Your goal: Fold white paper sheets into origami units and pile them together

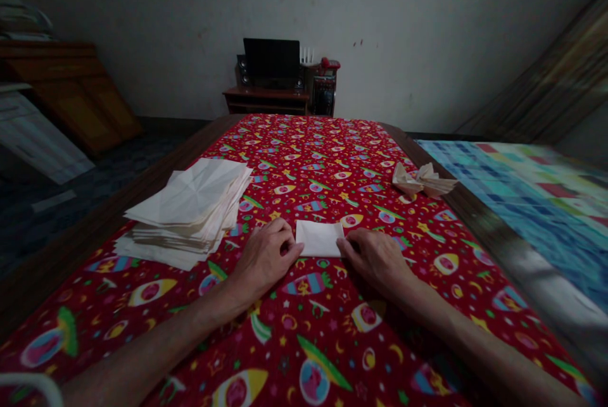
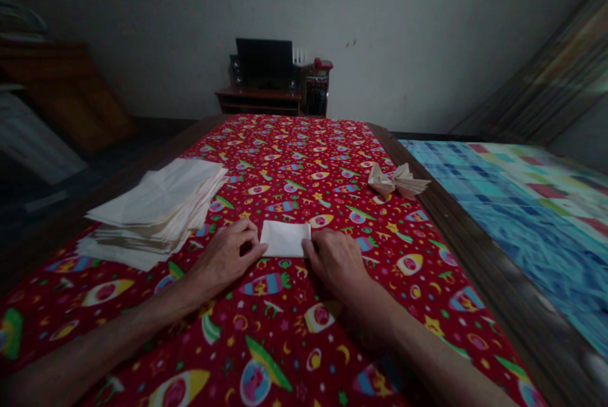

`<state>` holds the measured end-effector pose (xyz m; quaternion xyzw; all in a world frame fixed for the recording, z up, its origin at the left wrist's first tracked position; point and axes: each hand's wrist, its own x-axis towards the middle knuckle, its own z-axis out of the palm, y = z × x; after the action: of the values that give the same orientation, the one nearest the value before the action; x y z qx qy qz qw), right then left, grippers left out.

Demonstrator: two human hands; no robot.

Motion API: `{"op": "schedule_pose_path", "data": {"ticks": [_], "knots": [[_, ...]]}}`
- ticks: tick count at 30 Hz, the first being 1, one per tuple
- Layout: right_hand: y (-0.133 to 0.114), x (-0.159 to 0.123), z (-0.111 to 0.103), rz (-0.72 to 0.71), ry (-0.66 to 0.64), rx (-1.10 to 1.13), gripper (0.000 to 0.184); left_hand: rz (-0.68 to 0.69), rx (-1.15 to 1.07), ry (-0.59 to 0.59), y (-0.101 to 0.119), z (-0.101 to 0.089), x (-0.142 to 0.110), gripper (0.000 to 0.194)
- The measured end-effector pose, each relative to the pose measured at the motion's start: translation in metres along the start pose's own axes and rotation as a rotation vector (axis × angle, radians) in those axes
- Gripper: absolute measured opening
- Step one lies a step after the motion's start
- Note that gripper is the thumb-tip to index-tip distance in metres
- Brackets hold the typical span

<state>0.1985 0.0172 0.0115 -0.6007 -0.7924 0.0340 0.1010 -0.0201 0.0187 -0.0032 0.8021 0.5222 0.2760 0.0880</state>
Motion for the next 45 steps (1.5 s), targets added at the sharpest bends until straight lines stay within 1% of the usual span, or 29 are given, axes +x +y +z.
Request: {"op": "schedule_pose_path", "data": {"ticks": [2, 3, 4, 5, 6, 7, 9, 10, 11, 13, 16, 19, 23, 29, 36, 42, 45], "knots": [[0.000, 0.001, 0.000, -0.001, -0.005, -0.025, 0.037, -0.005, 0.031, 0.000, -0.001, 0.000, 0.000, 0.019], [0.001, 0.001, 0.000, -0.009, -0.004, -0.030, 0.037, -0.010, 0.052, 0.026, -0.001, 0.000, -0.001, 0.011], [0.001, 0.001, 0.001, -0.019, -0.001, -0.034, 0.036, -0.003, 0.075, 0.065, 0.000, 0.000, -0.002, 0.011], [0.002, 0.001, 0.002, -0.026, 0.004, -0.038, 0.036, 0.028, 0.099, 0.100, 0.001, 0.000, -0.002, 0.023], [0.002, 0.001, 0.002, -0.030, 0.012, -0.043, 0.036, 0.090, 0.124, 0.112, 0.003, -0.001, -0.003, 0.036], [0.002, 0.001, 0.003, -0.031, 0.023, -0.047, 0.036, 0.178, 0.148, 0.091, 0.005, -0.001, -0.004, 0.044], [0.003, 0.000, 0.004, -0.035, 0.043, -0.048, 0.035, 0.371, 0.178, -0.034, 0.009, -0.001, -0.006, 0.052], [0.003, 0.000, 0.004, -0.039, 0.051, -0.045, 0.035, 0.434, 0.176, -0.102, 0.010, -0.001, -0.006, 0.053], [0.003, 0.000, 0.004, -0.040, 0.057, -0.041, 0.035, 0.468, 0.167, -0.154, 0.011, -0.001, -0.007, 0.053], [0.002, -0.001, 0.004, -0.037, 0.060, -0.033, 0.035, 0.469, 0.144, -0.199, 0.012, 0.001, -0.008, 0.053], [0.001, 0.000, 0.004, -0.027, 0.047, -0.034, 0.035, 0.429, 0.138, -0.207, 0.011, 0.002, -0.009, 0.052], [0.000, 0.000, 0.004, -0.029, 0.038, -0.040, 0.035, 0.423, 0.147, -0.222, 0.012, 0.001, -0.010, 0.052], [0.000, -0.001, 0.004, -0.032, 0.050, -0.040, 0.033, 0.426, 0.181, -0.215, 0.013, -0.002, -0.012, 0.053], [-0.001, -0.002, 0.002, -0.021, 0.013, -0.043, 0.032, 0.413, 0.208, -0.202, 0.014, -0.003, -0.013, 0.050], [-0.003, -0.002, 0.001, -0.006, -0.009, -0.057, 0.031, 0.390, 0.226, -0.208, 0.014, -0.002, -0.014, 0.052], [-0.002, -0.002, 0.003, -0.020, 0.016, -0.049, 0.030, 0.399, 0.224, -0.222, 0.014, -0.002, -0.013, 0.051], [0.004, -0.002, 0.006, -0.064, 0.056, -0.018, 0.028, 0.398, 0.221, -0.226, 0.013, -0.001, -0.013, 0.051]]}}
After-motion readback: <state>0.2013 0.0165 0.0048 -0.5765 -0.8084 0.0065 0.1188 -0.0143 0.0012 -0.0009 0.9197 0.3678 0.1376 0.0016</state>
